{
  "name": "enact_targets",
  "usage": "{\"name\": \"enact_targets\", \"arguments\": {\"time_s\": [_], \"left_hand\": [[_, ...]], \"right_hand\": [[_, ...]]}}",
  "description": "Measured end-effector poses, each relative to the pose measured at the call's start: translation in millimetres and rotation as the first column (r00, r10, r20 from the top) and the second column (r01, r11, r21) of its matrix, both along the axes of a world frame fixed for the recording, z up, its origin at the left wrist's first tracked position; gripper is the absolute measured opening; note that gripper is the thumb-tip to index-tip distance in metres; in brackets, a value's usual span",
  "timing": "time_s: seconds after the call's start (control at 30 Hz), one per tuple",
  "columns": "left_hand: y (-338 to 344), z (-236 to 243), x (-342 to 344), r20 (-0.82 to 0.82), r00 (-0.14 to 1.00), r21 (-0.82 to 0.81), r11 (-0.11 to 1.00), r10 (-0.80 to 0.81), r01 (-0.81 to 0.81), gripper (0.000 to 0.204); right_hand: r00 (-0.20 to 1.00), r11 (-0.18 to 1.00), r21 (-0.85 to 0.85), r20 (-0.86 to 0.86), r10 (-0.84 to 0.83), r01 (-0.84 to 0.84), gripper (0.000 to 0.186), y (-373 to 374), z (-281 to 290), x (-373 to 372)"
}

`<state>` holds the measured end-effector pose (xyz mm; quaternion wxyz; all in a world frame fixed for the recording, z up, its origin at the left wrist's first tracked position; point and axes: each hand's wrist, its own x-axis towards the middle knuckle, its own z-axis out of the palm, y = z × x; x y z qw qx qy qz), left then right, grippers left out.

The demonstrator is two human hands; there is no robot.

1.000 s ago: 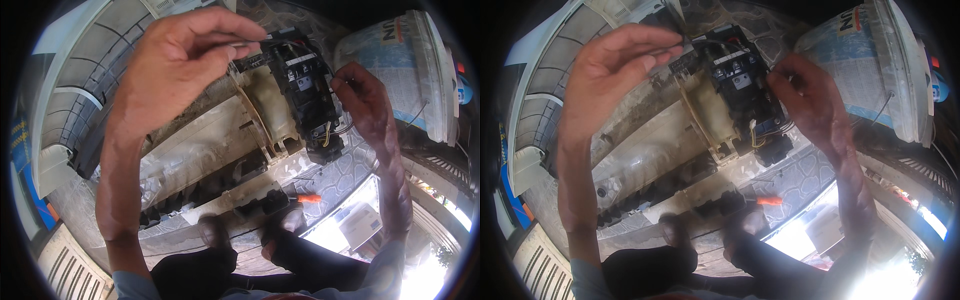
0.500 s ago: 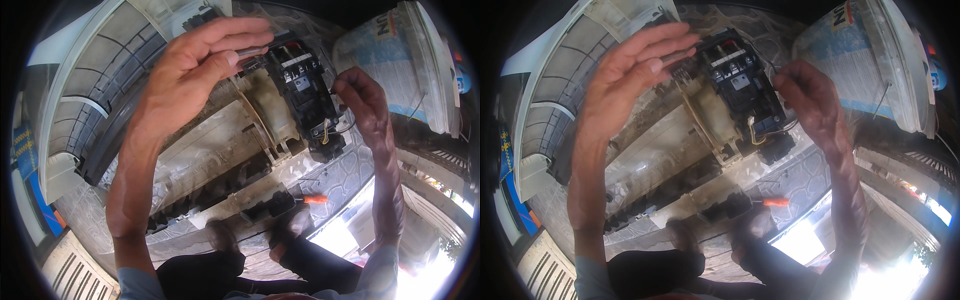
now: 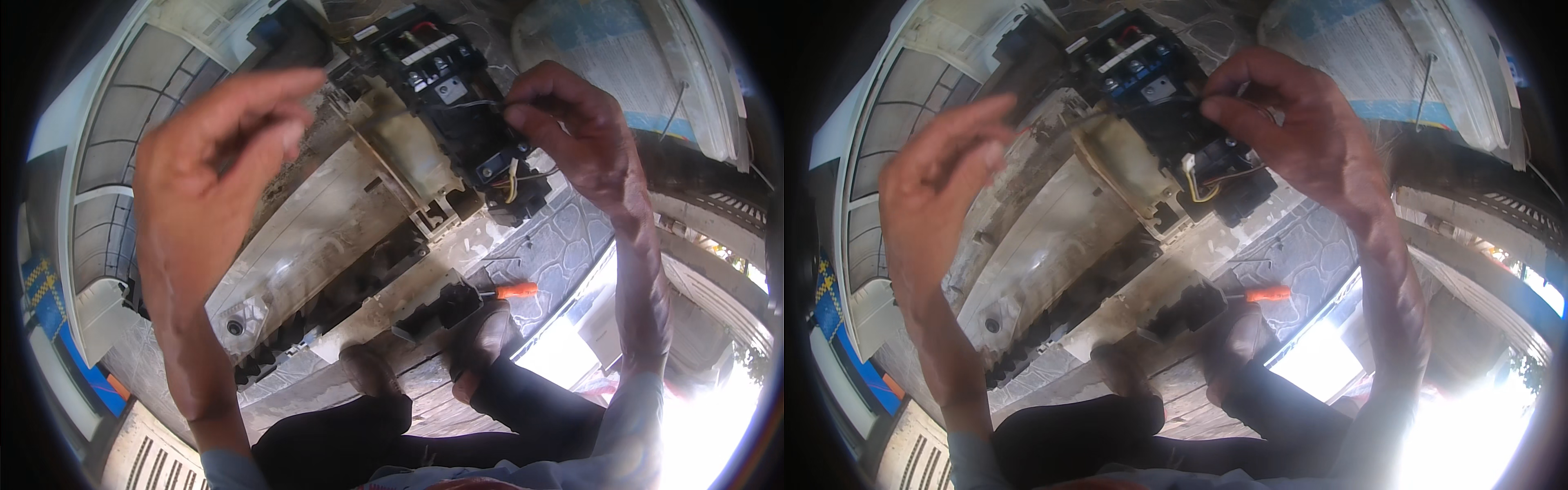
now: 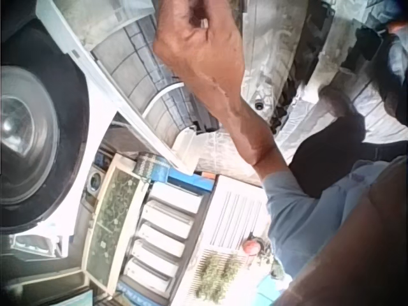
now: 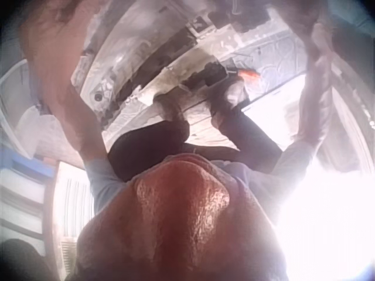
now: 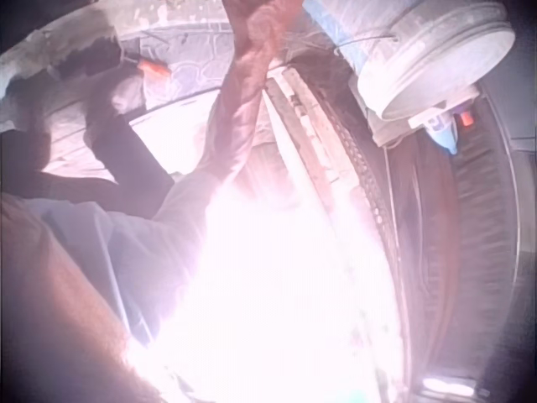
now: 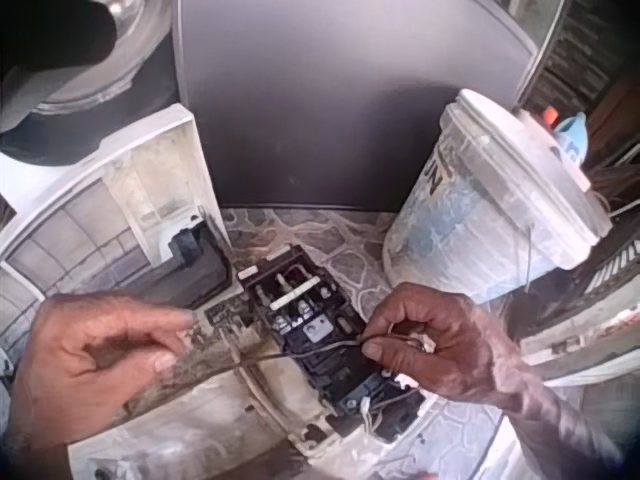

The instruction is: The person repairs an air conditioner by connecting wires, securing components with a screwdriver, and reattaching the front cover. The person uses a screwdriver to tighten screws and handles various internal parts and the appliance casing.

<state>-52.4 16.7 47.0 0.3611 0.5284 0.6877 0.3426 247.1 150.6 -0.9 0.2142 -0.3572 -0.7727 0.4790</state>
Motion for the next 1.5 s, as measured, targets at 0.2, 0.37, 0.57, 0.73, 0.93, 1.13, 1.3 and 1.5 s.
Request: {"name": "enact_targets", "arguments": {"time_s": [0.2,0.37,0.57,0.73,0.93,1.13,1.3,1.5], "left_hand": [[-4,-33,22,0.042,0.992,0.038,0.992,-0.122,0.12,0.037],[12,-54,34,-0.261,0.962,0.155,0.981,-0.076,0.12,0.035],[15,-83,44,-0.491,0.862,0.471,0.871,0.125,0.142,0.027],[16,-89,35,-0.592,0.8,0.448,0.867,0.103,0.219,0.025],[19,-106,36,-0.439,0.887,0.582,0.798,0.145,0.158,0.024],[23,-110,30,-0.443,0.895,0.637,0.722,0.056,0.27,0.022],[9,-102,32,-0.494,0.869,0.539,0.777,-0.02,0.325,0.018],[11,-96,26,-0.5,0.866,0.513,0.801,-0.013,0.308,0.013]], "right_hand": [[0.997,0.993,0.119,0.076,-0.018,0.009,0.014,-3,5,-11],[0.997,0.983,0.179,0.067,-0.039,0.026,0.014,0,-2,-15],[0.987,0.988,0.151,0.152,-0.052,0.029,0.018,19,-12,-19],[0.971,0.983,0.172,0.216,-0.104,0.067,0.017,17,-8,-28],[0.993,0.999,0.037,0.111,0.035,-0.039,0.015,26,-18,-21],[0.964,0.995,-0.019,0.246,0.101,-0.099,0.012,35,-7,-20],[0.984,0.997,-0.072,0.17,0.044,-0.033,0.016,29,-10,-25],[0.969,0.997,0.004,0.236,-0.074,0.075,0.019,23,-3,-21]]}}
